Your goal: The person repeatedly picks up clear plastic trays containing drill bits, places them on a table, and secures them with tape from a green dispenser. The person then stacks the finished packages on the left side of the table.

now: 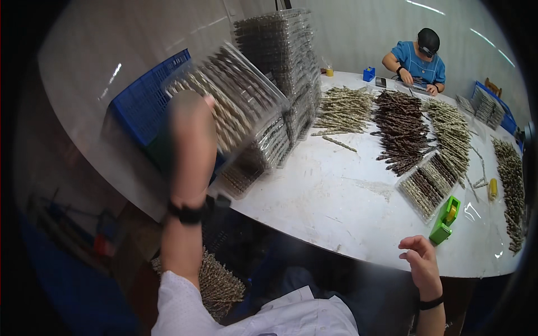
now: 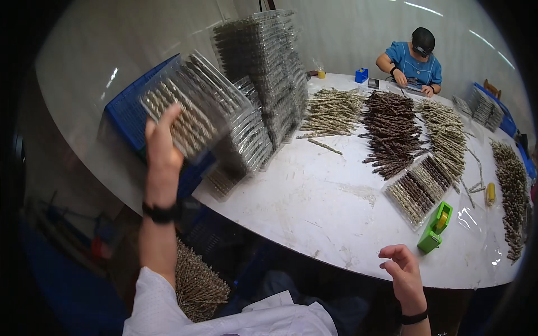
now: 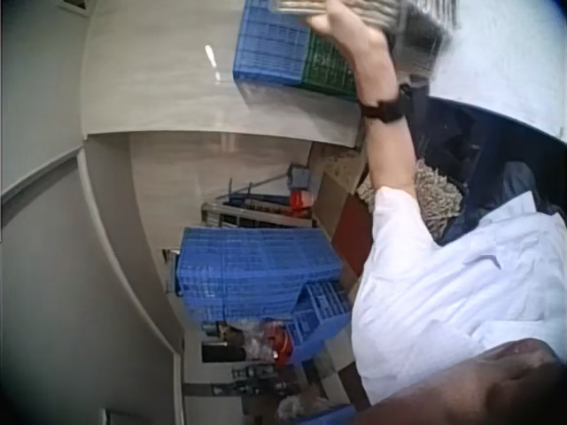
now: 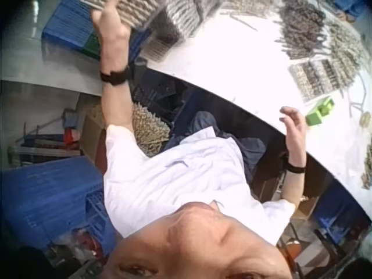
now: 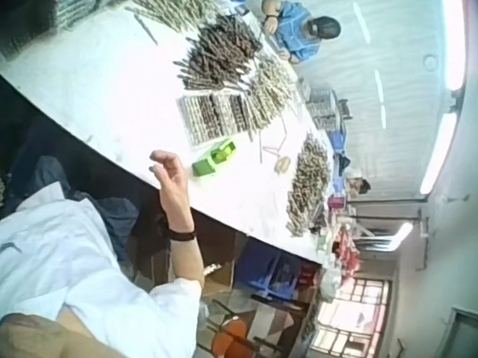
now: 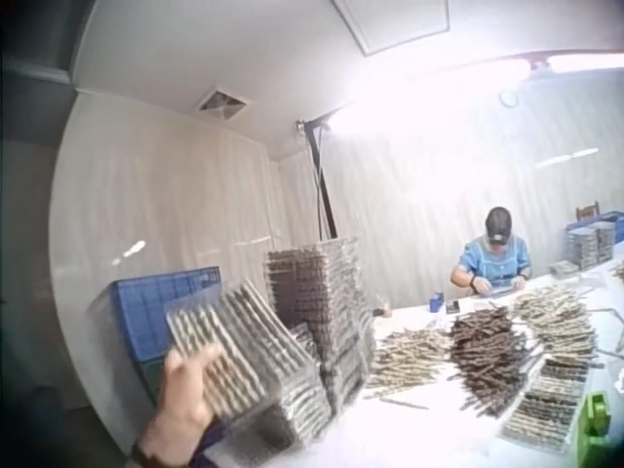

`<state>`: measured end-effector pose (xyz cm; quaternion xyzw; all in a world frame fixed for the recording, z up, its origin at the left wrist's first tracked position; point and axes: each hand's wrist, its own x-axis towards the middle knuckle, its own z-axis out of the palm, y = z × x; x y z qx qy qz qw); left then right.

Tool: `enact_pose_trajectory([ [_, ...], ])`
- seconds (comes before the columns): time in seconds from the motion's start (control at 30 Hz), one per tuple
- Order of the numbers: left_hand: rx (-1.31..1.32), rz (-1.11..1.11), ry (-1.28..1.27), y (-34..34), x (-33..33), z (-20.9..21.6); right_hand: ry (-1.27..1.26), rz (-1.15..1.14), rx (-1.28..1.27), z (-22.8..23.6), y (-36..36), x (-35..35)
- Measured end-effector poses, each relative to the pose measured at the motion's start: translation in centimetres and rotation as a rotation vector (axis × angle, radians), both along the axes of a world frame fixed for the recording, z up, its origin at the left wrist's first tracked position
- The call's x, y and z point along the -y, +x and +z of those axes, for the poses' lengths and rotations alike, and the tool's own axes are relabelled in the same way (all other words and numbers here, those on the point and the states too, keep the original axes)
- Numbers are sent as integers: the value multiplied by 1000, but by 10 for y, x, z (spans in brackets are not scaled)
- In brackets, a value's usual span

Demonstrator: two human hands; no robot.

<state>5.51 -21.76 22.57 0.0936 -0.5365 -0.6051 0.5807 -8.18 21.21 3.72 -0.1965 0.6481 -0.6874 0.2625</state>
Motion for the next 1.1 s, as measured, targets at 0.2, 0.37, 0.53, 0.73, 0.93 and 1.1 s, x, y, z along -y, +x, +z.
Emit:
enact_pose_trajectory([
  [0.2, 53, 30, 331, -70, 119, 27, -66, 12, 36, -10, -2, 10],
  [0.37, 407, 454, 171, -87, 203, -21, -104, 23, 69, -15, -1, 9],
  [0.53, 567, 751, -1, -96, 184, -30, -113, 1, 74, -22, -2, 2],
  [0.73, 767, 890, -134, -81, 140, -8, -119, 25, 51, -24, 6, -2],
  [0.93, 658, 864, -356, -114, 149, -16, -50, -6, -29, -19, 1, -23],
  [1.1, 522, 355, -443, -17, 318, -40, 69, -16, -206, -18, -20, -47],
])
